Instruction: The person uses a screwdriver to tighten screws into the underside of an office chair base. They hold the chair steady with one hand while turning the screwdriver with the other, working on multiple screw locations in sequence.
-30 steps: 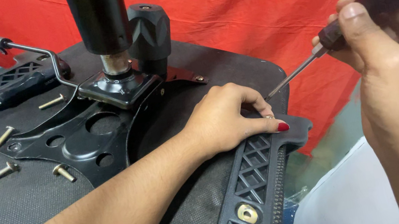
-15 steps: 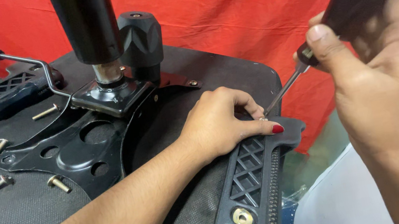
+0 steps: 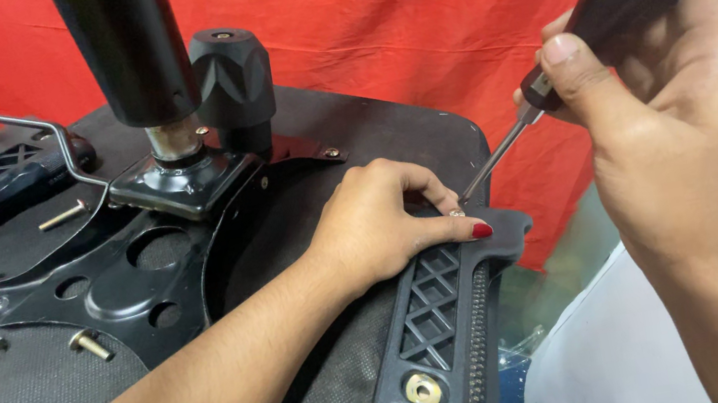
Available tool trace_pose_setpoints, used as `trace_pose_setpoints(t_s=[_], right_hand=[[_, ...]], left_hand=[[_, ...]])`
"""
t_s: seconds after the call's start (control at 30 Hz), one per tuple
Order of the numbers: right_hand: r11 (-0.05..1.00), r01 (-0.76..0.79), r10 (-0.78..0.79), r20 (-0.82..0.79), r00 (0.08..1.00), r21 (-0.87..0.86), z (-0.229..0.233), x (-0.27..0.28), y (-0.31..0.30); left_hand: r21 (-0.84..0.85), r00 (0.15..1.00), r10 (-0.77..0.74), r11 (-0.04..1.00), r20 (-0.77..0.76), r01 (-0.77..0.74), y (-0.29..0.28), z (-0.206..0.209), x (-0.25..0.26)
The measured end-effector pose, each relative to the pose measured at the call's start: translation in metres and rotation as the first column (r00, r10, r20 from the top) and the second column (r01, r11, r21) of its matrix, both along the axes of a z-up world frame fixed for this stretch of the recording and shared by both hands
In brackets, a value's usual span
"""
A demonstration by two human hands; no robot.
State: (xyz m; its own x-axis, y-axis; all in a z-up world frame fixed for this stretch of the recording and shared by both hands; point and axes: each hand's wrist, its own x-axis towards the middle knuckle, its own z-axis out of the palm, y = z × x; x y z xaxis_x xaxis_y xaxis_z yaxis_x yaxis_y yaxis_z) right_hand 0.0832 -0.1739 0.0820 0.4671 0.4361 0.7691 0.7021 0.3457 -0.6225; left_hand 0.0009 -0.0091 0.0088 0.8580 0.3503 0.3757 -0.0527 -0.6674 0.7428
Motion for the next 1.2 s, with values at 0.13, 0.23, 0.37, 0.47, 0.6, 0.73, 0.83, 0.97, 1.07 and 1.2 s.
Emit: trace_pose_setpoints(t_s=[0.13, 0.23, 0.37, 0.47, 0.6, 0.73, 0.83, 0.97, 1.07, 1.2], right_hand=[[1.000, -0.005, 0.005, 0.029, 1.000, -0.017, 0.001, -0.003, 0.000], [1.000, -0.012, 0.012, -0.028, 1.000, -0.014, 0.001, -0.005, 0.000], [0.998, 0.002, 0.004, 0.112, 0.994, -0.058, -0.001, -0.004, 0.000], [0.995, 0.043, -0.026, 0.179, 0.984, -0.091, -0.001, -0.003, 0.001], [0.997, 0.007, -0.001, 0.087, 0.996, -0.075, 0.004, -0.001, 0.004], [0.982, 0.110, -0.093, 0.114, 0.989, -0.155, 0.013, -0.002, 0.006], [0.981, 0.107, -0.095, 0.080, 0.992, -0.160, 0.015, -0.005, 0.008], [0.984, 0.051, -0.055, -0.020, 0.998, -0.168, 0.019, -0.002, 0.015], [0.981, 0.038, -0.060, -0.114, 0.992, -0.191, 0.021, 0.005, 0.021], [0.977, 0.037, -0.046, -0.035, 0.998, -0.208, 0.022, 0.005, 0.021]], left_hand=[[-0.003, 1.000, 0.009, 1.000, -0.011, -0.009, 0.000, -0.001, 0.001], [0.004, 1.000, 0.008, 1.000, -0.008, -0.008, 0.001, -0.004, 0.001], [-0.013, 0.998, -0.060, 0.998, 0.031, 0.061, 0.007, -0.010, 0.003], [-0.056, 0.988, -0.149, 0.987, 0.031, 0.151, 0.015, -0.015, 0.005], [-0.126, 0.979, -0.204, 0.971, -0.007, 0.201, 0.025, -0.019, 0.011], [-0.161, 0.979, -0.203, 0.967, -0.006, 0.199, 0.025, -0.022, 0.014], [-0.129, 0.986, -0.165, 0.978, -0.005, 0.163, 0.022, -0.020, 0.012], [-0.086, 0.994, -0.109, 0.990, -0.010, 0.108, 0.013, -0.013, 0.006], [-0.018, 0.998, -0.016, 1.000, -0.061, 0.015, 0.005, -0.008, -0.002], [0.018, 0.996, 0.066, 0.998, -0.062, -0.065, -0.005, -0.003, -0.008]])
